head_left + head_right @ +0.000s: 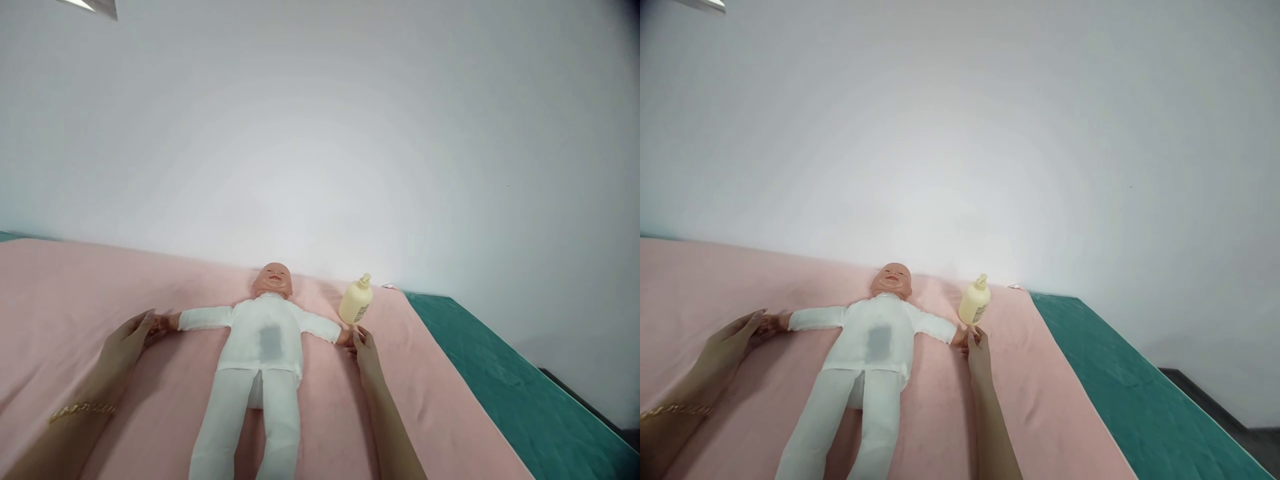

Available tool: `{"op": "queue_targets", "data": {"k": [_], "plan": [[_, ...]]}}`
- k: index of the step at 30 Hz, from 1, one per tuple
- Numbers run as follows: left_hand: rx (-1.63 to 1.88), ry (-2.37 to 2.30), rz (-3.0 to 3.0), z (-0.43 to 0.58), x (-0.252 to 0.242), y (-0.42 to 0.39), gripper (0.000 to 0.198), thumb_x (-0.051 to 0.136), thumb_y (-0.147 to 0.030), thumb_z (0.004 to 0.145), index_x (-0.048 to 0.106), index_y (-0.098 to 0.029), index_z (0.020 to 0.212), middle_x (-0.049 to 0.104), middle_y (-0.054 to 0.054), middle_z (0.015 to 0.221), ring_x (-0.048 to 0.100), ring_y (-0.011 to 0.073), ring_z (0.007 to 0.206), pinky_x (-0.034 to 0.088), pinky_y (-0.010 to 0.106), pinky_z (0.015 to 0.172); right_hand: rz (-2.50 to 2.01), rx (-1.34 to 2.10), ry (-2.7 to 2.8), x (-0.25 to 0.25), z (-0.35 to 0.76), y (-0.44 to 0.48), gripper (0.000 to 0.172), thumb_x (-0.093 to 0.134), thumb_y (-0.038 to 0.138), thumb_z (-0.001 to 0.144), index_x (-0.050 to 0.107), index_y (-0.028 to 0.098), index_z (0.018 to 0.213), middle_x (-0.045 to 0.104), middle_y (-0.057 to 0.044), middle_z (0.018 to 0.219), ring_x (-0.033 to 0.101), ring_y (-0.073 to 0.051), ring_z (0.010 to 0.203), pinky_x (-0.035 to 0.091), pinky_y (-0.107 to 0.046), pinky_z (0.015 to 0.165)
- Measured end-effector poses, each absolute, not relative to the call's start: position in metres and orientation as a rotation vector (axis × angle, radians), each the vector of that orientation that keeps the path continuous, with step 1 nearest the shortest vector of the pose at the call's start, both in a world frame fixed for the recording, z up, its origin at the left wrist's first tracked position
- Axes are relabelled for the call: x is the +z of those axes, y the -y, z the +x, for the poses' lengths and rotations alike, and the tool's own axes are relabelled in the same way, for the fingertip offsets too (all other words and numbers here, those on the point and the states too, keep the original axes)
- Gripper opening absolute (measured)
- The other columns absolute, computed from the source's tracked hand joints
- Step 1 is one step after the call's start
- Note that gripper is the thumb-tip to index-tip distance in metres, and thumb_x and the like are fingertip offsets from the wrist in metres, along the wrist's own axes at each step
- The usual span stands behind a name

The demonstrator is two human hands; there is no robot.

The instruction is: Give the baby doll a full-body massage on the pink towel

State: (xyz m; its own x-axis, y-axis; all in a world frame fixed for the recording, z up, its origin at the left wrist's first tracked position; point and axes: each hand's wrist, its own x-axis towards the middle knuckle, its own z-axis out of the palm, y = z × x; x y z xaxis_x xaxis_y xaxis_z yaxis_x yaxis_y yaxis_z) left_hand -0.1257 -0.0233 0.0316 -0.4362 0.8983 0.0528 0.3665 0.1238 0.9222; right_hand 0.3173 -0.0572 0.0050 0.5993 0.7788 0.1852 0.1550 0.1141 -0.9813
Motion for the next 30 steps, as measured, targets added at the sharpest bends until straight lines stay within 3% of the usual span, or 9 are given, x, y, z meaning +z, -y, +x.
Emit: {"op": "queue_targets", "data": {"k": [3,8,15,19,21,24,28,30], "plan": [[1.21,-1.876,1.101,-0.127,0.036,0.02,0.06,0.044,-0.05,0.089,0.052,-0.008,0.131,0.06,0.016,0.129,0.056,0.0301,0.117,0.042,0.046,0.101,-1.47,0.549,0.778,0.006,0.319,0.06,0.035,0.061,0.051,0.072,0.062,0.025,0.096,0.063,-0.002,0.066,0.061,-0.023,0.056,0.043,-0.029,0.042],[1.186,-1.97,1.166,-0.125,0.039,0.015,0.066,0.045,-0.044,0.089,0.041,-0.001,0.138,0.059,0.021,0.126,0.06,0.0291,0.109,0.05,0.039,0.089,-1.531,0.524,0.674,0.01,0.321,0.066,0.045,0.058,0.056,0.074,0.061,0.015,0.094,0.056,0.0,0.057,0.049,-0.016,0.047,0.038,-0.026,0.042],[1.319,-2.161,1.172,-0.135,0.033,0.02,0.06,0.046,-0.04,0.086,0.047,0.0,0.132,0.059,0.022,0.12,0.06,0.035,0.106,0.049,0.045,0.088,-1.593,0.477,0.712,0.021,0.325,0.077,0.048,0.051,0.057,0.076,0.066,0.014,0.091,0.053,0.001,0.052,0.05,-0.019,0.052,0.039,-0.029,0.049],[1.429,-2.252,1.189,-0.13,0.045,0.041,0.051,0.04,-0.033,0.089,0.051,-0.003,0.129,0.057,0.018,0.12,0.06,0.03,0.105,0.044,0.042,0.095,-1.662,0.447,0.785,0.025,0.328,0.081,0.045,0.045,0.052,0.08,0.065,0.015,0.094,0.059,-0.002,0.057,0.054,-0.021,0.057,0.042,-0.031,0.055],[1.456,-2.202,1.264,-0.122,0.055,0.06,0.051,0.037,-0.04,0.092,0.05,-0.009,0.131,0.054,0.011,0.123,0.062,0.024,0.098,0.047,0.035,0.089,-1.699,0.438,0.835,0.025,0.328,0.081,0.043,0.043,0.05,0.081,0.064,0.015,0.094,0.061,-0.003,0.06,0.056,-0.022,0.058,0.044,-0.032,0.057],[1.505,-2.059,1.426,-0.105,0.069,0.095,0.057,0.032,-0.049,0.094,0.046,-0.007,0.131,0.049,0.012,0.124,0.059,0.0229,0.095,0.049,0.032,0.08,-1.761,0.428,0.922,0.023,0.329,0.081,0.04,0.044,0.05,0.081,0.064,0.017,0.092,0.066,-0.006,0.07,0.061,-0.023,0.065,0.046,-0.032,0.06],[1.422,-1.977,1.463,-0.083,0.062,0.149,0.05,0.042,-0.048,0.09,0.046,-0.013,0.126,0.054,0.007,0.106,0.058,0.0211,0.087,0.048,0.028,0.066,-1.87,0.371,1.017,0.021,0.332,0.079,0.038,0.049,0.049,0.08,0.066,0.017,0.091,0.068,-0.013,0.089,0.065,-0.029,0.081,0.046,-0.034,0.064],[1.338,-1.984,1.483,-0.076,0.042,0.177,0.043,0.046,-0.048,0.086,0.052,-0.016,0.114,0.057,0.006,0.097,0.058,0.0212,0.081,0.047,0.029,0.062,-1.91,0.343,1.07,0.02,0.334,0.078,0.041,0.048,0.05,0.081,0.067,0.015,0.093,0.066,-0.017,0.094,0.065,-0.031,0.082,0.045,-0.035,0.064]]}}
